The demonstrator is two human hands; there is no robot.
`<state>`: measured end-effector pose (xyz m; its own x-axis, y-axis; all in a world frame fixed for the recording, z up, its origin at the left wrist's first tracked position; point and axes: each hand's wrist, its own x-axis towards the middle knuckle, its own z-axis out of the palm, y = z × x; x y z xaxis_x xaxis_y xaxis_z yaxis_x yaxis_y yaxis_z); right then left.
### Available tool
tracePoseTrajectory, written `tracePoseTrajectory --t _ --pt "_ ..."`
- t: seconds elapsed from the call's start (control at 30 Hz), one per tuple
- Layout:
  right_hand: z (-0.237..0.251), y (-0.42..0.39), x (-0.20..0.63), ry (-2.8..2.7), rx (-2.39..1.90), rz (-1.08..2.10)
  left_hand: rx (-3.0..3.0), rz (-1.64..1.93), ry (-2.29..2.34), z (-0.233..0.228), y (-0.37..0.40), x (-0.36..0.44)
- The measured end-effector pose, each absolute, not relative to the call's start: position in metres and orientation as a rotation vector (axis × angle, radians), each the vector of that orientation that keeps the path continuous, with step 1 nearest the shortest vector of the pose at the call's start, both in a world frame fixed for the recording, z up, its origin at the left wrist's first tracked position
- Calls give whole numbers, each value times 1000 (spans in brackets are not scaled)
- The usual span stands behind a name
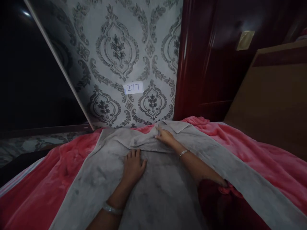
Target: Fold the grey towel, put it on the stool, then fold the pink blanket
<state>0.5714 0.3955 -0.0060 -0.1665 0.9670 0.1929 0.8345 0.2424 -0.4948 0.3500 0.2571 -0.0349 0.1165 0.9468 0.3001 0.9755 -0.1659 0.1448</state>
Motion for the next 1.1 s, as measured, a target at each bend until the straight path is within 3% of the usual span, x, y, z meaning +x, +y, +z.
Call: tracePoseTrajectory --t 0.2,0.47,0.7,1.1 --pt "-20 449 551 -1986 -1608 495 -2306 -417 -2008 -41 259 351" --pt "13 518 536 -1540 -1540 282 -2341 -362 -2028 -44 261 351" --pt "-20 502 527 -1600 -1498 268 -2377 -282 -2022 -49 265 350" --pt "-1 449 675 -1504 -2104 49 -2369 -182 -2031 -41 268 352"
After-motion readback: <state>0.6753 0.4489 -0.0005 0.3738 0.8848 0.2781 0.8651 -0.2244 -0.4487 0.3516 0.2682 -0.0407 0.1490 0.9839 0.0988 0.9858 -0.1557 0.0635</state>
